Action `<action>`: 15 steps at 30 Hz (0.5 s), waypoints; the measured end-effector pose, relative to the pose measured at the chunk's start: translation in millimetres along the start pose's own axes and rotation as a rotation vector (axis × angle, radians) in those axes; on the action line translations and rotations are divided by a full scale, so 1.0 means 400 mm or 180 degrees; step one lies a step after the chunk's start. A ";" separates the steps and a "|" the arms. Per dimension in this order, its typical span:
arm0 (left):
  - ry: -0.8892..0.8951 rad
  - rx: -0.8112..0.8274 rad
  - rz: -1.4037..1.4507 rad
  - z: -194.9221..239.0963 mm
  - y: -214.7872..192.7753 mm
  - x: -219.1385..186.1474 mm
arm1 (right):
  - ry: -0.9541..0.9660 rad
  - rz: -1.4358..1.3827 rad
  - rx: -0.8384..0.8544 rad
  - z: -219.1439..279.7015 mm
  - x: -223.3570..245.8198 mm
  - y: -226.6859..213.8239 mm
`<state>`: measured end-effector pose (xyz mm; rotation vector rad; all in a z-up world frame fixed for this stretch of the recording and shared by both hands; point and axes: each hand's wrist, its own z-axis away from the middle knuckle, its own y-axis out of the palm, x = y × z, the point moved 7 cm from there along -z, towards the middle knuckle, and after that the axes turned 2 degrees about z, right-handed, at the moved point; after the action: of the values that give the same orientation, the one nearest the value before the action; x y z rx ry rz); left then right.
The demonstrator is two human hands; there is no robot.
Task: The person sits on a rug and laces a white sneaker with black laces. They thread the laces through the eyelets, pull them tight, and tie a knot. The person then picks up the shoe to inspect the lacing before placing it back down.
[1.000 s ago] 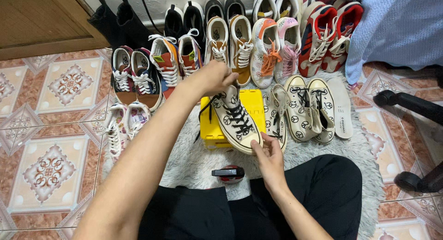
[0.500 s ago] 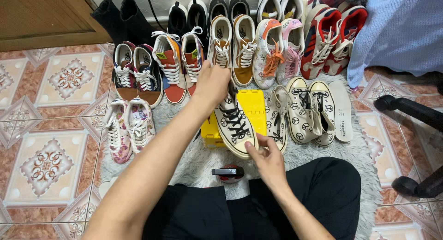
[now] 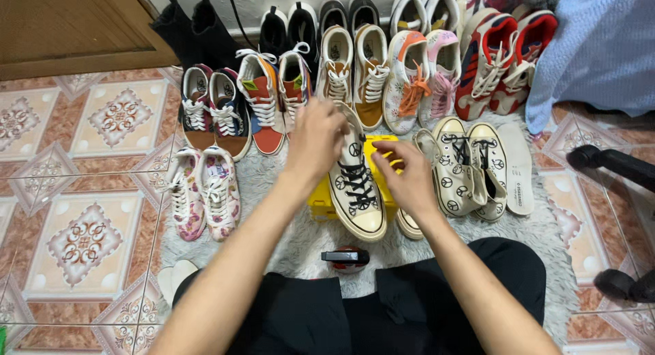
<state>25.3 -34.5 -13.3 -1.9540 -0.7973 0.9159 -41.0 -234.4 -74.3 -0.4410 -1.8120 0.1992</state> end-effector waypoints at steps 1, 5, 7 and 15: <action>-0.0001 -0.0018 -0.0007 0.007 0.027 -0.008 | -0.0019 0.0000 0.0002 -0.021 0.001 0.003; -0.0925 0.0302 0.0427 0.032 0.071 -0.019 | 0.0158 -0.0107 0.0066 -0.075 -0.022 0.021; -0.1271 0.0352 0.0654 0.039 0.063 -0.031 | 0.0125 -0.0130 0.0093 -0.086 -0.014 0.019; -0.2278 0.0095 0.2274 0.077 0.022 -0.084 | -0.0600 0.0763 0.0859 -0.136 -0.036 0.048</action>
<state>-16.2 -52.7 -23.1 -1.9006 -0.4235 2.1083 17.9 -227.6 -78.4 -0.4578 -1.8788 0.6623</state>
